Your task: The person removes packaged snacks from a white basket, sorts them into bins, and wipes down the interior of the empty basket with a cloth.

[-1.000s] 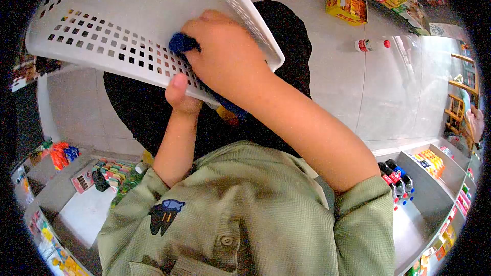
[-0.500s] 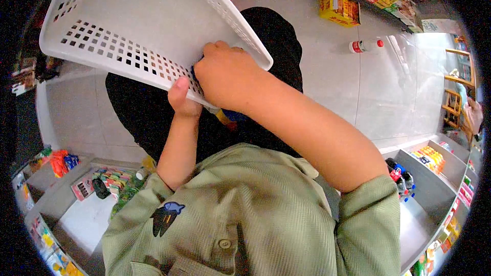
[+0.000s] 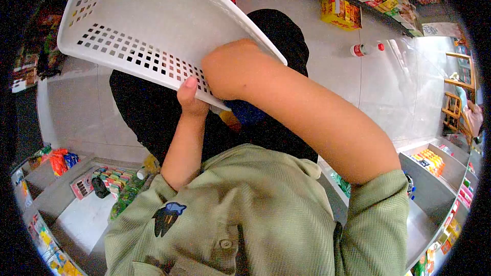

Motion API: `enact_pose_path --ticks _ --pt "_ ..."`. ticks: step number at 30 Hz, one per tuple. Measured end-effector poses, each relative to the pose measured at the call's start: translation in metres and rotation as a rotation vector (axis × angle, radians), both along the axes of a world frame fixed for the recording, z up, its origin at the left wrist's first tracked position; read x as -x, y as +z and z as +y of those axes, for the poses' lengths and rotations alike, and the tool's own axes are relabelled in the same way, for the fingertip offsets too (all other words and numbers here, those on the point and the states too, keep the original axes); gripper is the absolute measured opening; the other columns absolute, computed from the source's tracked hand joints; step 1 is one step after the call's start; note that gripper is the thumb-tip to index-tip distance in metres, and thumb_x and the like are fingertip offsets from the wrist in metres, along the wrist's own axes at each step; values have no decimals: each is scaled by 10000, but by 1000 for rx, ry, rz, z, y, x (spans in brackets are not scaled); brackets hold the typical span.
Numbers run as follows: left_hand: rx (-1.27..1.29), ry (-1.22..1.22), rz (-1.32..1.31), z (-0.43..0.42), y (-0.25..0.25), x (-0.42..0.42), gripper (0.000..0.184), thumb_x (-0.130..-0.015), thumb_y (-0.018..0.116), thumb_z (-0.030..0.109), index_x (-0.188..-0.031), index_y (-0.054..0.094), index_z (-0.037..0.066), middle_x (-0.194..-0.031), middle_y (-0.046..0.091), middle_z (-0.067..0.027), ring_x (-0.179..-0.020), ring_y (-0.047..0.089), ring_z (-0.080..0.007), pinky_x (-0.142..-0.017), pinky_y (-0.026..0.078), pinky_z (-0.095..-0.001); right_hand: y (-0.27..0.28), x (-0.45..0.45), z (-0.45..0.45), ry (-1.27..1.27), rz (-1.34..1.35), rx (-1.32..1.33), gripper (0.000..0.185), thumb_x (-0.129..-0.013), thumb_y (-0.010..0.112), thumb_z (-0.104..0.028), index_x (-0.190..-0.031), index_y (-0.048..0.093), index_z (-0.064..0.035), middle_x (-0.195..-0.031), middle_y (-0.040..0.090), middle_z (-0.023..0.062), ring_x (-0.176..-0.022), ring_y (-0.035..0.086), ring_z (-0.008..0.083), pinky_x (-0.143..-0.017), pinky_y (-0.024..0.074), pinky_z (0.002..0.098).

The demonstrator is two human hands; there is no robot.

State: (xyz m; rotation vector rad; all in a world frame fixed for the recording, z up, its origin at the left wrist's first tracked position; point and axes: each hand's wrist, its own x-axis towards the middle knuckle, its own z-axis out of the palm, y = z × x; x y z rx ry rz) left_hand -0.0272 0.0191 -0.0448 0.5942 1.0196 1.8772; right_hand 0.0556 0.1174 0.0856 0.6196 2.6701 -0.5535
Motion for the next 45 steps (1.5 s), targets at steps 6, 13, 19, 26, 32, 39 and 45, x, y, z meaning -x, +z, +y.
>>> enact_pose_path --ticks 6,13,19,26,32,39,45 --pt "-39 -23 -63 4 19 -3 885 -683 644 335 -1387 217 11 -1306 396 -138 -1211 419 -277 -1029 341 -412 29 -26 -9 -109 -87 113 214 -726 550 -161 -816 671 -8 -814 642 189 -798 624 370 -728 502 447" --pt "31 1 -155 6 49 -3 838 -689 583 416 -1367 283 27 -1243 455 -165 -1139 493 -305 -946 438 -436 60 -72 -16 -388 297 27 216 -746 631 -122 -908 614 20 -869 609 188 -824 584 357 -728 471 405" --pt "33 29 -126 5 49 -4 879 -703 669 391 -1369 246 4 -1280 438 -156 -1163 489 -290 -976 427 -430 50 -58 -16 -339 451 -211 247 -687 626 -17 -931 621 21 -827 574 156 -794 594 329 -701 483 396" --pt "5 -127 62 -5 0 2 974 -708 700 435 -1397 170 -5 -1349 338 -157 -1252 359 -285 -1062 283 -431 -7 -9 -22 -197 342 -300 118 -697 613 -142 -790 653 -83 -837 585 105 -795 610 281 -698 526 369" --pt "27 -88 173 -7 -9 -2 960 -713 684 416 -1399 162 -7 -1360 322 -167 -1266 335 -297 -1078 253 -445 -18 -19 -26 -222 287 -197 103 -694 602 -124 -741 672 -65 -875 588 138 -892 591 303 -736 513 400" --pt "-11 -147 -99 -5 8 -3 981 -670 686 412 -1410 180 14 -1371 360 -162 -1269 379 -318 -1075 305 -441 -22 -22 -19 -162 272 -175 123 -700 611 -131 -761 680 -50 -886 592 151 -914 583 326 -787 491 417" --pt "-103 310 576 10 10 -20 960 -729 647 336 -1414 69 -7 -1394 259 -182 -1271 323 -317 -1075 257 -450 -3 -29 -16 -202 184 14 146 -692 601 -121 -790 688 -55 -847 593 159 -854 592 333 -773 487 428"
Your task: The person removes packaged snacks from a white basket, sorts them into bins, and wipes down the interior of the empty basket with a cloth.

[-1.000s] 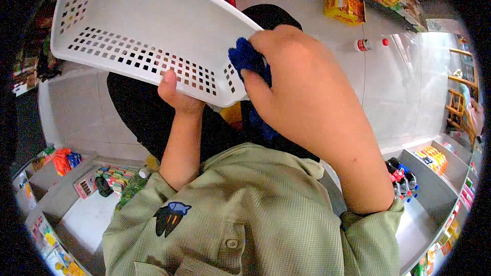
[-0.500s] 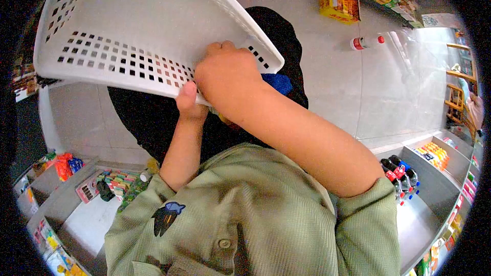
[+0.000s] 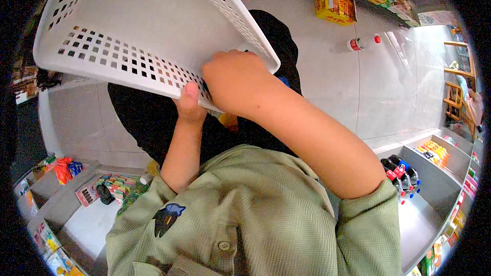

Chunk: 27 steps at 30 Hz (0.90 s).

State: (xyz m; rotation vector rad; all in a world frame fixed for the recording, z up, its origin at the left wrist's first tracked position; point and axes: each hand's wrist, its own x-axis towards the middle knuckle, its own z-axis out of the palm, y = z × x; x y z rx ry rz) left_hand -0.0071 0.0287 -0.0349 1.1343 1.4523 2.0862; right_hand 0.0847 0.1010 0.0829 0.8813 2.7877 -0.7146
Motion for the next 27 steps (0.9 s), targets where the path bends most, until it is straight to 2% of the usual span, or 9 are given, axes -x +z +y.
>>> enact_pose_path --ticks 2,4,6,7,11,13,17,24,27 --pt "114 -227 -278 -10 8 14 929 -741 625 301 -1413 65 -9 -1380 265 -185 -1268 319 -317 -1075 256 -447 9 -7 1 14 -56 49 161 -689 586 -112 -803 680 -49 -835 591 170 -833 587 351 -745 483 437" --pt "78 -200 -260 -6 13 17 887 -745 613 286 -1403 104 -21 -1338 321 -179 -1240 360 -295 -1058 289 -424 27 -19 3 22 -42 131 169 -687 580 -106 -809 673 -37 -825 589 173 -827 581 360 -732 477 440" --pt "102 -257 -522 -5 23 23 811 -748 600 286 -1375 196 -33 -1285 400 -176 -1189 432 -274 -1017 354 -405 41 -36 2 -11 99 202 189 -681 574 -83 -833 664 -14 -798 581 169 -798 576 347 -698 463 421" --pt "121 -263 -521 -5 52 23 732 -765 574 323 -1338 286 -30 -1244 458 -174 -1137 496 -270 -969 415 -404 45 -46 2 -54 228 187 204 -677 575 -67 -851 661 -4 -782 574 161 -775 577 327 -676 455 398" --pt "98 -181 -582 4 58 27 817 -736 514 503 -1358 313 13 -1263 464 -175 -1137 509 -294 -928 451 -439 66 -76 11 -194 318 250 232 -685 598 -43 -901 658 12 -748 553 130 -728 557 256 -652 429 332" --pt "85 -174 -579 5 57 30 816 -736 515 502 -1358 313 14 -1264 464 -175 -1141 507 -295 -930 450 -437 68 -84 13 -299 364 210 248 -704 623 -42 -942 651 23 -743 534 90 -710 525 189 -655 402 282" --pt "69 -126 -517 4 59 32 797 -751 515 495 -1356 322 14 -1265 467 -175 -1151 504 -299 -933 451 -434 66 -88 18 -453 418 202 230 -734 644 -69 -944 666 21 -791 615 136 -772 598 225 -715 458 309" --pt "97 -143 -476 2 76 32 708 -791 514 443 -1314 380 -14 -1225 516 -181 -1101 550 -295 -925 463 -409 60 -87 21 -416 483 -9 268 -731 644 -54 -992 655 5 -807 608 129 -743 585 222 -711 452 302" --pt "111 -201 -532 5 74 25 706 -791 544 403 -1323 358 -21 -1210 523 -191 -1097 552 -300 -928 460 -416 65 -79 17 -335 531 -63 281 -722 633 -13 -1003 652 -15 -783 505 79 -735 508 186 -693 402 274"
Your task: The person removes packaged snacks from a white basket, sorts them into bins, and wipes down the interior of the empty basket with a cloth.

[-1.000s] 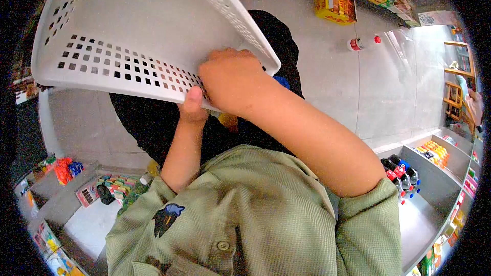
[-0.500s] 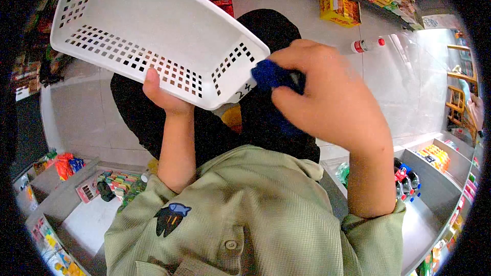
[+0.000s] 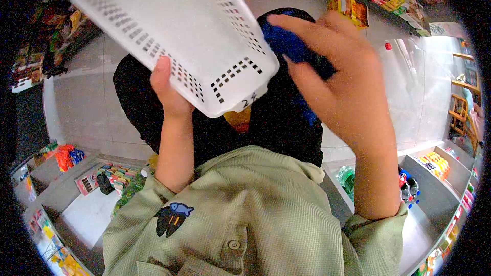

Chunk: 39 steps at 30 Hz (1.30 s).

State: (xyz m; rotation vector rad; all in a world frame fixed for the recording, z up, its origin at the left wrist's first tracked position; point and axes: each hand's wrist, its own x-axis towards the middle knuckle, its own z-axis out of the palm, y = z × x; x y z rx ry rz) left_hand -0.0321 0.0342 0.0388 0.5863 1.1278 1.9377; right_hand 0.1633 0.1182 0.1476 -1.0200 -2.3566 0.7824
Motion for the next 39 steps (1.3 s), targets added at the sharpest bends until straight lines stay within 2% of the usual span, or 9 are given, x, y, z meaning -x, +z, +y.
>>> enact_pose_path --ticks 5,6,11,13,15,22,29,35,39 --pt "68 -129 201 13 8 -15 700 -746 692 283 -1226 302 -44 -1135 492 -158 -1019 527 -189 -899 445 -339 -15 32 -5 159 -216 -423 343 -628 659 0 -958 657 -94 -775 513 102 -741 556 281 -623 450 368" --pt "79 -121 240 15 11 -17 705 -738 700 275 -1222 303 -51 -1130 498 -156 -1019 529 -193 -892 448 -338 -24 39 0 185 -233 -538 112 -699 624 -139 -800 634 -94 -793 563 77 -730 580 271 -583 478 376" --pt "146 -122 286 25 19 -23 713 -691 740 235 -1194 335 -69 -1112 526 -169 -1014 545 -207 -874 460 -340 -80 56 -5 264 -482 -546 103 -724 612 -181 -759 669 -103 -828 576 49 -778 572 235 -607 453 375" --pt "180 -67 502 29 19 -26 714 -647 765 214 -1168 370 -74 -1084 551 -190 -995 570 -221 -865 469 -348 -96 56 -10 268 -518 -537 110 -731 607 -187 -751 687 -114 -835 581 40 -815 564 224 -634 440 370" --pt "170 -66 418 28 19 -26 715 -613 780 203 -1151 396 -71 -1056 564 -198 -963 588 -237 -850 477 -359 -102 54 -13 303 -576 -604 130 -742 596 -201 -756 706 -134 -821 593 18 -896 532 207 -698 406 352" --pt "106 -57 571 27 10 -22 711 -599 772 209 -1148 413 -64 -1035 562 -187 -945 580 -260 -843 469 -373 -97 42 -11 491 -636 -573 161 -746 602 -215 -833 713 -137 -859 624 5 -895 536 207 -701 398 344" --pt "58 -25 640 22 2 -24 706 -585 749 194 -1154 416 -58 -1051 544 -182 -957 561 -265 -862 452 -378 -97 49 -12 434 -654 -525 181 -804 585 -222 -920 700 -143 -892 636 12 -919 563 208 -703 402 339" --pt "27 -60 466 18 3 -23 708 -595 742 172 -1172 398 -52 -1057 533 -162 -980 552 -230 -867 454 -356 -62 38 -28 526 -868 -513 146 -773 603 -207 -833 718 -140 -879 632 26 -912 567 212 -705 408 347" --pt "49 -67 556 15 -1 -11 707 -629 730 185 -1191 374 -56 -1074 524 -158 -987 552 -215 -865 459 -346 -28 14 -42 494 -1001 -288 105 -704 614 -161 -748 693 -108 -823 593 56 -880 567 227 -689 431 359"
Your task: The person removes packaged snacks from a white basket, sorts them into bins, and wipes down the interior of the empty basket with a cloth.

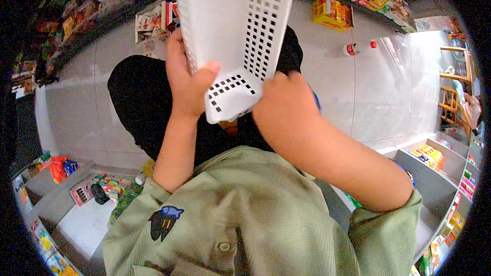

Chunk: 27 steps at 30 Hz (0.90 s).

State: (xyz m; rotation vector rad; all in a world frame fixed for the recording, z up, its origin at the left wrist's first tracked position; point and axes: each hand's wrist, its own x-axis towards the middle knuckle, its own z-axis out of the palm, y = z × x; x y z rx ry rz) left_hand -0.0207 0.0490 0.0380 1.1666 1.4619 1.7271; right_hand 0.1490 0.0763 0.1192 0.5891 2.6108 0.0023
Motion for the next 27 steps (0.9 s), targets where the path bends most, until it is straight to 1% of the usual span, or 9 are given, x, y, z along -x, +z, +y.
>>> enact_pose_path --ticks 2,8,10,11,17,19,24,25,27 --pt "-24 -50 -330 0 -1 7 704 -659 714 201 -1209 356 -55 -1091 517 -160 -981 556 -208 -865 465 -340 10 -20 -3 -74 -52 96 88 -662 623 -127 -723 668 -83 -792 563 70 -857 557 229 -684 439 359" --pt "-53 -168 -506 -6 -1 17 762 -743 595 424 -1273 345 -62 -1142 522 -220 -1042 584 -284 -863 515 -394 35 -44 6 -534 417 263 137 -664 612 -63 -778 615 13 -733 546 123 -722 571 254 -639 439 365" --pt "-98 -80 -670 -6 1 12 788 -743 585 421 -1308 333 -67 -1183 515 -231 -1041 590 -300 -837 531 -400 30 -42 7 -694 818 452 150 -697 631 -53 -817 591 25 -713 529 104 -660 534 205 -614 415 329" --pt "-98 -121 -729 -8 0 13 794 -745 580 409 -1325 318 -67 -1194 516 -228 -1044 593 -310 -843 534 -405 35 -39 10 -693 764 476 177 -740 669 -77 -876 606 16 -735 560 64 -683 515 139 -633 422 284" --pt "-181 -119 -601 -10 -2 7 803 -744 579 415 -1323 316 -75 -1210 514 -232 -1075 585 -317 -905 508 -415 45 -14 12 -834 936 776 222 -794 680 -107 -972 626 14 -831 642 45 -761 569 88 -709 455 227" --pt "-179 -128 -616 -10 -4 3 812 -737 586 419 -1320 318 -78 -1211 514 -234 -1072 586 -318 -904 508 -415 35 -3 16 -751 979 668 229 -795 682 -109 -982 629 13 -832 645 46 -760 572 84 -709 458 227" --pt "-149 -67 -597 -7 -6 -2 840 -676 655 430 -1280 355 -70 -1143 540 -197 -1018 589 -283 -879 497 -392 8 47 19 -455 899 106 203 -757 669 -172 -884 635 -17 -799 587 132 -791 601 281 -666 487 363" --pt "-32 -29 -624 -10 -8 2 875 -631 579 421 -1349 309 1 -1230 496 -191 -1138 500 -326 -1005 395 -421 1 52 16 -458 900 101 203 -757 669 -172 -884 635 -17 -799 587 132 -791 601 281 -666 487 363" --pt "-27 -16 -600 -12 -19 6 885 -633 581 429 -1354 300 0 -1236 487 -190 -1142 495 -327 -1005 394 -419 -13 60 11 -363 808 46 189 -733 649 -174 -840 621 -20 -798 571 145 -809 581 332 -681 491 400"
